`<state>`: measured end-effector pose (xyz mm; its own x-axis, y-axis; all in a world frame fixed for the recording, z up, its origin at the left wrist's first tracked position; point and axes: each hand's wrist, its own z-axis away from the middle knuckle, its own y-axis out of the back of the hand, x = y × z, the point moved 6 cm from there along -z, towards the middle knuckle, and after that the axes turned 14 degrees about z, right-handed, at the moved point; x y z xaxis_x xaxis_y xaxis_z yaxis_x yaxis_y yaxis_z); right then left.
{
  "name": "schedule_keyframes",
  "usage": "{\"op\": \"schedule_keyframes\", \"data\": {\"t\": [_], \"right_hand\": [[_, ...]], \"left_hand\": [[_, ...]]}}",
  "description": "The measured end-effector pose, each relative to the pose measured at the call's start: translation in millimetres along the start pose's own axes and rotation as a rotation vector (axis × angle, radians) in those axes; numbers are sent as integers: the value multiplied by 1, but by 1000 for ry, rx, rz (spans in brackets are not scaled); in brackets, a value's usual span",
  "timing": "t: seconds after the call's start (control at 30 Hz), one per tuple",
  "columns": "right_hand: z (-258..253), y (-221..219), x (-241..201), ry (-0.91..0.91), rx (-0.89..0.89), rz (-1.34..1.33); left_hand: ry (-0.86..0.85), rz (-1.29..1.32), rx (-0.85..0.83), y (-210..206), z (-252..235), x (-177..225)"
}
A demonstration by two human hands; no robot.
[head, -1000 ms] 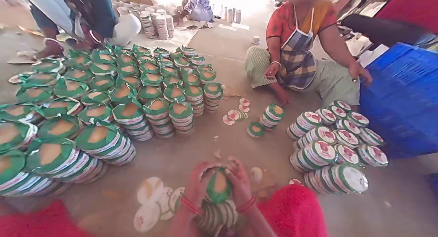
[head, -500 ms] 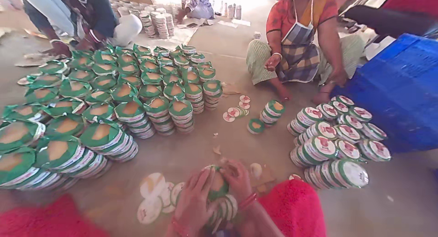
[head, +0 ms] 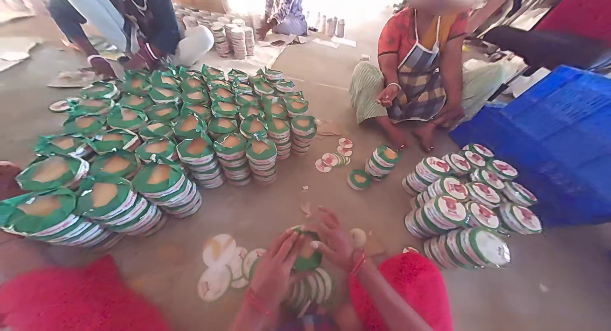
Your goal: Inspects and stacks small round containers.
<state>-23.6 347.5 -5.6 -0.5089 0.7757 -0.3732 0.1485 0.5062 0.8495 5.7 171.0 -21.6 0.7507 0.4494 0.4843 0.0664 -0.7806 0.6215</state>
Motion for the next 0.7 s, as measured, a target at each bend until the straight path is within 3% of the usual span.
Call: {"op": "schedule_keyframes", "data": {"t": [0.17,0.37,0.53,0.7], "right_hand": [[12,3,13,-37,103,-303],[34,7,8,-98,-118,127],[54,13,7,-82,31,-104],[76,6,-19,-87,2,30]], "left_hand": [[36,57,14,1,-2,-2],[33,58,37,0,0,-3],[38,111,32,0,1,-9],[40,198,66,-6,6,-17]]}}
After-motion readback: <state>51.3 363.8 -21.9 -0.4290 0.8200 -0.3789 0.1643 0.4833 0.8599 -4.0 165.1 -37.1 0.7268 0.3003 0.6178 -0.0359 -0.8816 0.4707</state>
